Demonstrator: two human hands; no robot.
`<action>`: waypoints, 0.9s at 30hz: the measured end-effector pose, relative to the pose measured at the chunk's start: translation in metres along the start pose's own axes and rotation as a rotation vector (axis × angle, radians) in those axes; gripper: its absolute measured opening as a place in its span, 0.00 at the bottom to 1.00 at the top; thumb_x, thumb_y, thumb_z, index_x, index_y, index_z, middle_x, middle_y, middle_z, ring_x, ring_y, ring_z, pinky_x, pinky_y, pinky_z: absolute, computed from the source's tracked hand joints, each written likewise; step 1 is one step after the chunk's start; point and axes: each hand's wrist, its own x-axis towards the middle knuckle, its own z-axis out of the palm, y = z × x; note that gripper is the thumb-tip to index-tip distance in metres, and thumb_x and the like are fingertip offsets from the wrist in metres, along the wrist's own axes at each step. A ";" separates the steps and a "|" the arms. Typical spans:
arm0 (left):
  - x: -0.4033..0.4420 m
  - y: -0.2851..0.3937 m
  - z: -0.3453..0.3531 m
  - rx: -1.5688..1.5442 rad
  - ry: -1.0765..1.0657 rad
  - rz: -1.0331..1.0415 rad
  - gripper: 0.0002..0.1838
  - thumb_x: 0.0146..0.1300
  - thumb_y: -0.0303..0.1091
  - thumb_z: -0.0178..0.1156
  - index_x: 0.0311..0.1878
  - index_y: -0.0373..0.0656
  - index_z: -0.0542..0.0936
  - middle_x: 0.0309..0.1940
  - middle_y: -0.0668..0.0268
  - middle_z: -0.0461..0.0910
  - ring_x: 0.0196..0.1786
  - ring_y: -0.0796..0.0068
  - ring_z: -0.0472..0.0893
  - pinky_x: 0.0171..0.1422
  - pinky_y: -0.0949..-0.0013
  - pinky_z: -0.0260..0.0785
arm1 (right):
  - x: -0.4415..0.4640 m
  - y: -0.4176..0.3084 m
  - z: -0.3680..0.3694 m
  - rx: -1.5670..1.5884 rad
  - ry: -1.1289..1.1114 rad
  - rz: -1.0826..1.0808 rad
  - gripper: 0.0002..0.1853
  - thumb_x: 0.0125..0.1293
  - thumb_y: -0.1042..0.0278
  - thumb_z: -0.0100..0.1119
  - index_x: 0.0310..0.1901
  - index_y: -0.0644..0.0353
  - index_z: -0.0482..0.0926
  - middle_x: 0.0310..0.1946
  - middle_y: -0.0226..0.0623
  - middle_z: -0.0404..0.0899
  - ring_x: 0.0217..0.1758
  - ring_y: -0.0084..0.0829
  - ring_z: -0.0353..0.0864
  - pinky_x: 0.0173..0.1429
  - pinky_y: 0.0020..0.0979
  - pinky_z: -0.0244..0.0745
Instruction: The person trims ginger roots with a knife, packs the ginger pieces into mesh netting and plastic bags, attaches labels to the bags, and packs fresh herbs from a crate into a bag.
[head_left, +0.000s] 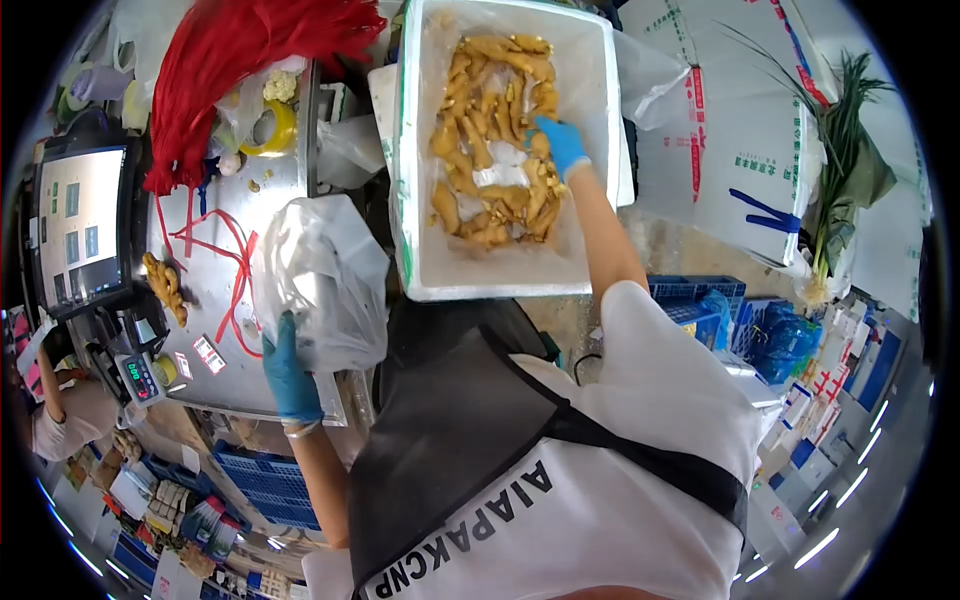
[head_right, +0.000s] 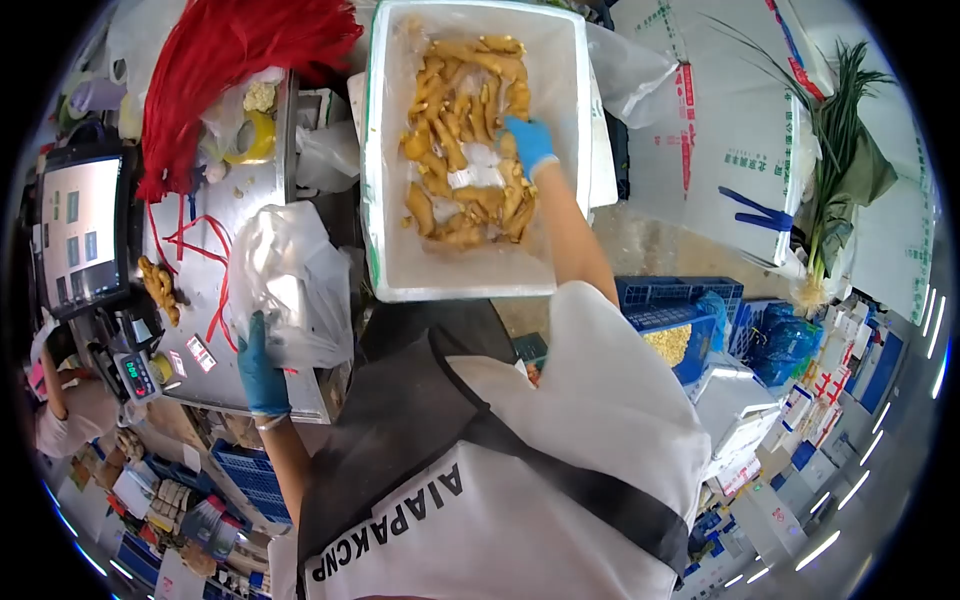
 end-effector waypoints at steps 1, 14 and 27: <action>0.002 -0.001 -0.004 0.026 0.021 0.024 0.20 0.69 0.38 0.56 0.61 0.38 0.74 0.47 0.68 0.80 0.44 0.80 0.77 0.49 0.76 0.68 | -0.025 0.011 -0.011 0.382 -0.217 0.018 0.22 0.69 0.58 0.55 0.57 0.65 0.72 0.49 0.46 0.79 0.48 0.39 0.83 0.49 0.37 0.80; -0.006 0.017 0.068 0.086 -0.575 0.269 0.17 0.61 0.29 0.63 0.54 0.40 0.81 0.50 0.63 0.80 0.45 0.77 0.78 0.53 0.74 0.71 | -0.217 0.003 0.091 0.411 -0.914 0.021 0.26 0.67 0.48 0.55 0.54 0.65 0.72 0.33 0.41 0.78 0.30 0.36 0.81 0.32 0.32 0.78; 0.003 -0.030 0.068 -0.221 -0.531 0.018 0.15 0.60 0.40 0.69 0.37 0.35 0.83 0.29 0.73 0.80 0.31 0.87 0.73 0.36 0.78 0.67 | -0.261 0.048 0.123 0.453 -1.013 0.342 0.22 0.70 0.45 0.50 0.48 0.58 0.73 0.27 0.29 0.68 0.28 0.26 0.66 0.29 0.27 0.62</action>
